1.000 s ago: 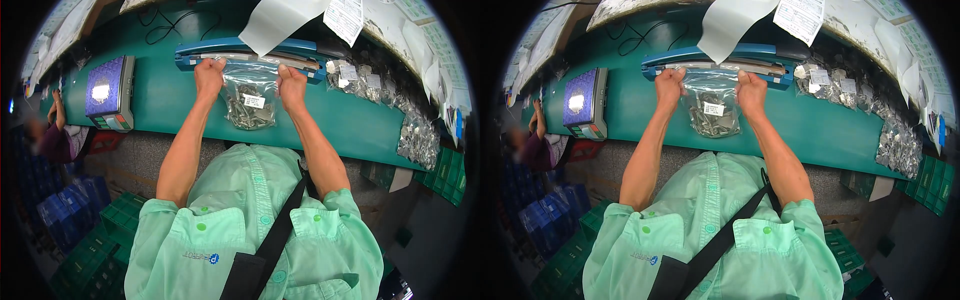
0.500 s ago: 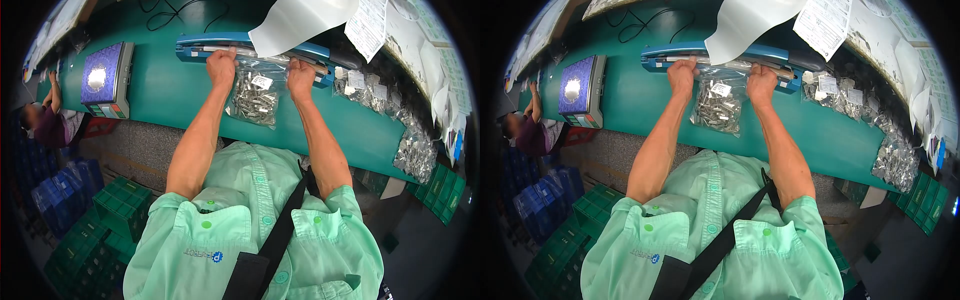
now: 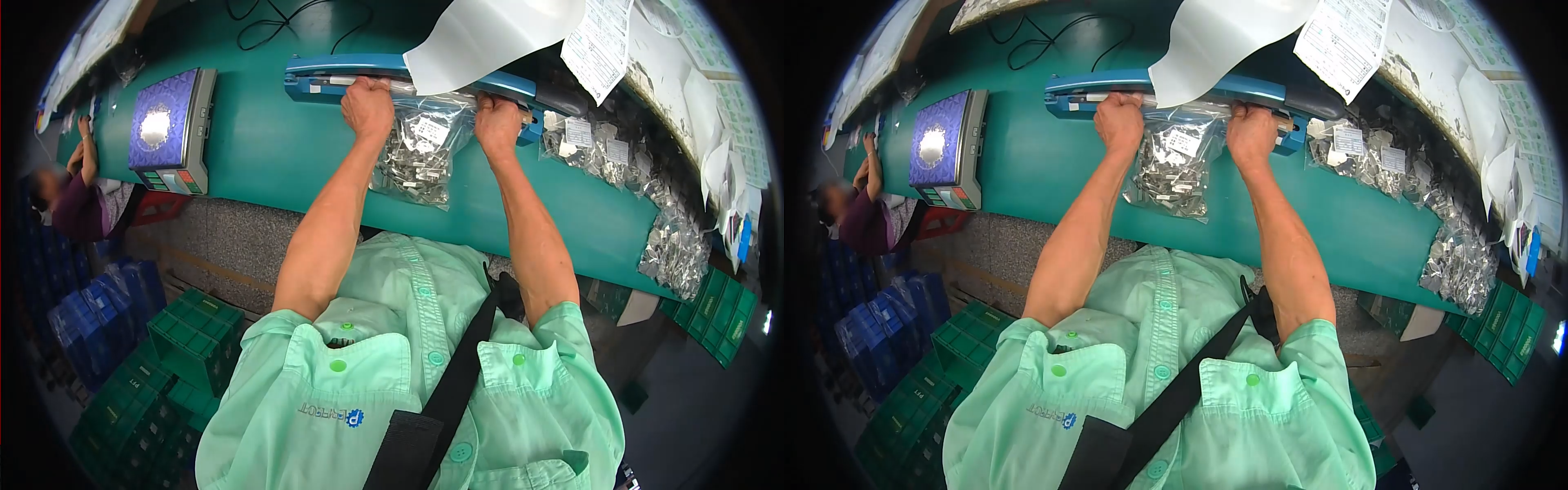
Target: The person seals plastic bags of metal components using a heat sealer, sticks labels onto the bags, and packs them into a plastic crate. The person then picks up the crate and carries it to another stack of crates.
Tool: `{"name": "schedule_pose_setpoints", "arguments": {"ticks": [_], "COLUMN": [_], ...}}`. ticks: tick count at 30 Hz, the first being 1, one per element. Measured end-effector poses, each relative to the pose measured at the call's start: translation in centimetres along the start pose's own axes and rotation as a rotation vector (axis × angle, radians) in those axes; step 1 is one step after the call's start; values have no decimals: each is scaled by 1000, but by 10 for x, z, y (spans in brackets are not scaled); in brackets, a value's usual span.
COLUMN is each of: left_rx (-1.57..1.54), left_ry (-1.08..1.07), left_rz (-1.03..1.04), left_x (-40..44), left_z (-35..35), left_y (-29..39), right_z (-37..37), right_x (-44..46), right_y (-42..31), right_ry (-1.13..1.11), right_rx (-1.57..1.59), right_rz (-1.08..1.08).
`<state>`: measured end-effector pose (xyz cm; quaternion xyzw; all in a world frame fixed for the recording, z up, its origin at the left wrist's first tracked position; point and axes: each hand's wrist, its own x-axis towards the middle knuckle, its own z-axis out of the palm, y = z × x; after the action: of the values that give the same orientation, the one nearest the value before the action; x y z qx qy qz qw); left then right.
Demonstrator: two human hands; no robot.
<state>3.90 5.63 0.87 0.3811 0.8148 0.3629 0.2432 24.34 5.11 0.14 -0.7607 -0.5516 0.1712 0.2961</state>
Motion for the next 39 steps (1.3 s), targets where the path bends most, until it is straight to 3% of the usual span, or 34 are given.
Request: {"name": "schedule_pose_setpoints", "arguments": {"ticks": [9, 12, 21, 24, 26, 28, 31, 34, 39], "left_rx": [-518, -465, -79, -97, -85, -82, -87, -88, -140], "left_ry": [-110, -135, 3, 1, -1, 0, 6, 1, -1], "left_rz": [-156, -188, -39, -76, -67, -68, -85, -132, -137], "left_x": [-16, -13, -4, -3, -3, -4, -3, -1, -1], "left_z": [2, 4, 8, 8, 8, 8, 9, 9, 10], "left_y": [-22, -29, -11, -11, -13, -14, -11, -6, -6], "right_z": [2, 4, -16, -31, -61, -105, -144, -127, -89], "right_x": [2, 4, 6, 9, 21, 28, 38, 46, 67], "right_y": [6, 11, -5, 26, 49, 51, 8, 3, 25], "right_ry": [-28, -21, 21, 35, 40, 168, 207, 142, -53], "right_rx": [-61, 29, -285, 12, 656, 997, 1122, 522, -215], "right_rz": [-61, -84, -191, -66, 459, 419, 300, -15, -72]}}
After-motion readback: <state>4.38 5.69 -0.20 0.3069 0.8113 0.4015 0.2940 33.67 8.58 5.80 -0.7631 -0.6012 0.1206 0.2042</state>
